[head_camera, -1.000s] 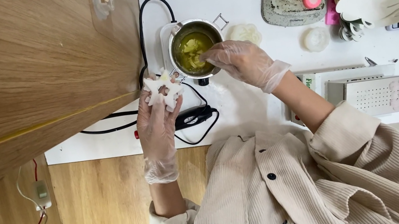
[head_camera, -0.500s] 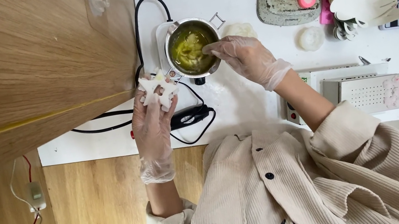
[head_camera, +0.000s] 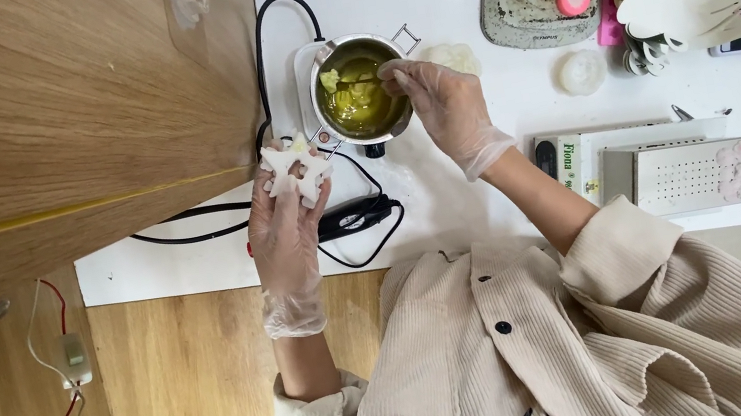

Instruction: The person prepares wax melt pieces by trimming them with scissors, placing them into a small clear plastic bag, and then inserting the bag into a green decorative cardboard box.

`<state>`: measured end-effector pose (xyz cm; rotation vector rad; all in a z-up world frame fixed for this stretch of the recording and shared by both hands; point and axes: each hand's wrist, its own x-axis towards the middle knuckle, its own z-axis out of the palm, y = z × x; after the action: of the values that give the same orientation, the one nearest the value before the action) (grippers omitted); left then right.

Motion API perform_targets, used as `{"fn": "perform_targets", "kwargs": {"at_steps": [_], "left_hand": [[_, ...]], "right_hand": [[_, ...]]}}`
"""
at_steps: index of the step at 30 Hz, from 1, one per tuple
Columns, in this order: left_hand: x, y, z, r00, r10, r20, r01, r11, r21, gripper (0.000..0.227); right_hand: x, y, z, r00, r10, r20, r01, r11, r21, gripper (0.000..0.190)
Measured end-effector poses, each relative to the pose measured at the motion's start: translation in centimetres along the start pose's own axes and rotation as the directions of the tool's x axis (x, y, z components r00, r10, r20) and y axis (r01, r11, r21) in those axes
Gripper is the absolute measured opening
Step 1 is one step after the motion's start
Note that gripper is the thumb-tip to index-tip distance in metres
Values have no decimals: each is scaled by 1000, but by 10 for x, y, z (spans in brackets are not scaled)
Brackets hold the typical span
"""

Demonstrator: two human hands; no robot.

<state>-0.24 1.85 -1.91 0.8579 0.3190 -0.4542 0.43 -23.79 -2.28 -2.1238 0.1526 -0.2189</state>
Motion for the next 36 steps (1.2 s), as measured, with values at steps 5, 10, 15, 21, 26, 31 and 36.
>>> {"fn": "perform_targets", "kwargs": {"at_steps": [5, 10, 15, 21, 26, 31, 36], "left_hand": [[-4, 11, 10, 999, 10, 43, -10, 1000, 6, 44], [-3, 8, 7, 1000, 1, -1, -1, 1000, -2, 43], [-4, 18, 17, 1000, -8, 7, 8, 1000, 19, 44], [-4, 18, 14, 1000, 4, 18, -5, 998, 57, 42], [-5, 24, 21, 1000, -16, 21, 14, 998, 63, 43], [-4, 22, 22, 1000, -7, 25, 5, 996, 89, 42], [-10, 26, 27, 1000, 3, 6, -3, 999, 46, 42]], "right_hand": [[3, -10, 4, 1000, 21, -2, -22, 999, -37, 21], [4, -12, 4, 990, 136, 26, -136, 990, 30, 24], [3, -26, -2, 996, 92, -22, -91, 995, 32, 21], [-1, -23, -16, 938, -290, 190, 328, 920, -216, 18], [6, -32, -11, 985, -161, 68, 170, 974, -153, 15], [14, -21, -13, 949, -279, 146, 300, 942, -149, 12], [10, -19, -26, 928, -299, 222, 336, 929, -155, 12]]}}
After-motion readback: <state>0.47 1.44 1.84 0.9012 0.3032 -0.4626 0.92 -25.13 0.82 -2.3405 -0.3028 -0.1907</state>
